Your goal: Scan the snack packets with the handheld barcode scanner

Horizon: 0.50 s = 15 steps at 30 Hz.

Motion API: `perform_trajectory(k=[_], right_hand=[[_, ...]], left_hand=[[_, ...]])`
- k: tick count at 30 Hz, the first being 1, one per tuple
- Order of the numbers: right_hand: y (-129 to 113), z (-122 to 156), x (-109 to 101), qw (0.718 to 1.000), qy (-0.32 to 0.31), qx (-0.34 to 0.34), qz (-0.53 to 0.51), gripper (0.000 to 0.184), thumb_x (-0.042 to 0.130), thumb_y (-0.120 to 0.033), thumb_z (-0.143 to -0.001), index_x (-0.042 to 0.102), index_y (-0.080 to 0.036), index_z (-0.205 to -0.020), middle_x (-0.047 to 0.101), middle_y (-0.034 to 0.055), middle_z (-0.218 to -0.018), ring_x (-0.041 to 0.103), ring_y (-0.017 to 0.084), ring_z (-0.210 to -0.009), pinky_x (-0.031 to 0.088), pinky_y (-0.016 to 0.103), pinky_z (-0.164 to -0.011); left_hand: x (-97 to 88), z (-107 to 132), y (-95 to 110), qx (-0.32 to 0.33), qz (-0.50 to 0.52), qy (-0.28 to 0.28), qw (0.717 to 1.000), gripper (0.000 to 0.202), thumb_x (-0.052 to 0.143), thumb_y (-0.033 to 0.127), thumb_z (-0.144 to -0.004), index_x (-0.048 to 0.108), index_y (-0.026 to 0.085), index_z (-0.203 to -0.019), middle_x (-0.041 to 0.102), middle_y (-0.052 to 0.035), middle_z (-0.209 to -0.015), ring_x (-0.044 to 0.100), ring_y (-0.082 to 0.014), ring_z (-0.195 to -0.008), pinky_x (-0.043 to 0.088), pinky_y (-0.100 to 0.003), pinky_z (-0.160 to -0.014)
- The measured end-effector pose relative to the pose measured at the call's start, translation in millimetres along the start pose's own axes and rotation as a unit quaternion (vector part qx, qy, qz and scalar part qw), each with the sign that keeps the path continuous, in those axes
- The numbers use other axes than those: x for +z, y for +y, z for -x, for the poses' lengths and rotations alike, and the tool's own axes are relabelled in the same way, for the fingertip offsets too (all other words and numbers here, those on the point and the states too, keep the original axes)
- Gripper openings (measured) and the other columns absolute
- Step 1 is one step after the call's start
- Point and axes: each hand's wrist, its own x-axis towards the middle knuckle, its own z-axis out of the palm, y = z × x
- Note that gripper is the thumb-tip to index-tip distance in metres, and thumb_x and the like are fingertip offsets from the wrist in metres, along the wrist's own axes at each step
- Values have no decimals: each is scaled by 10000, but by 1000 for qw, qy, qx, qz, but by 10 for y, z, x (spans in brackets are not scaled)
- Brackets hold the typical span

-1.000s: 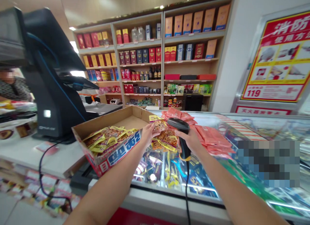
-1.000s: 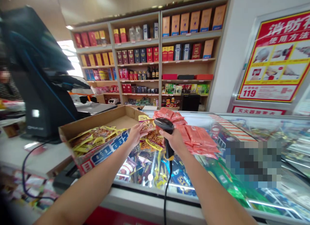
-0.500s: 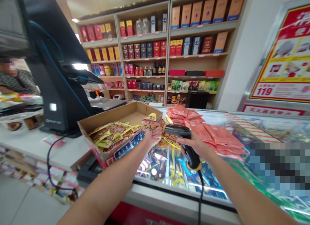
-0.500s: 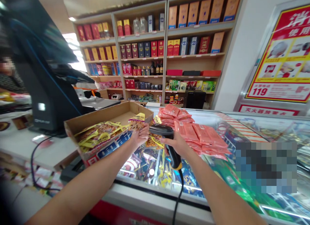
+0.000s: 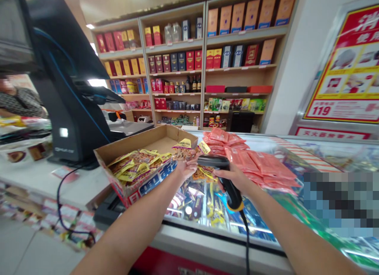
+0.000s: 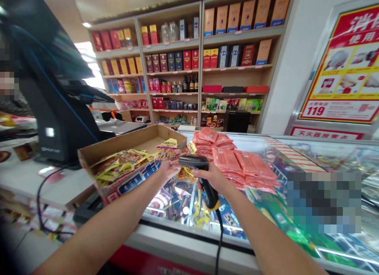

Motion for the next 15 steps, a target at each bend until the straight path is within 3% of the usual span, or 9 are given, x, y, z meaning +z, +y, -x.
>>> perform_trajectory(k=[9,15], right_hand=[[-5,3,0,1000,-15,4,10,291,714,-387,-644,575,-166,-773,563,-34,-468,526,129,-347,401,232,-344],[-69,-9,-71,999,29,-14,-2,280,705,-405,-657,594,-163,-745,574,-11,-434,521,140,-342,415,243,-347]], left_hand=[[-11,-5,15,-10,6,-25,1000,145,426,110,-877,552,156,-824,526,1,-649,254,26,-308,138,-57,-298],[44,-20,25,-47,-73,22,996,156,429,132,-870,476,145,-722,452,28,-555,229,12,-299,110,-73,-294]])
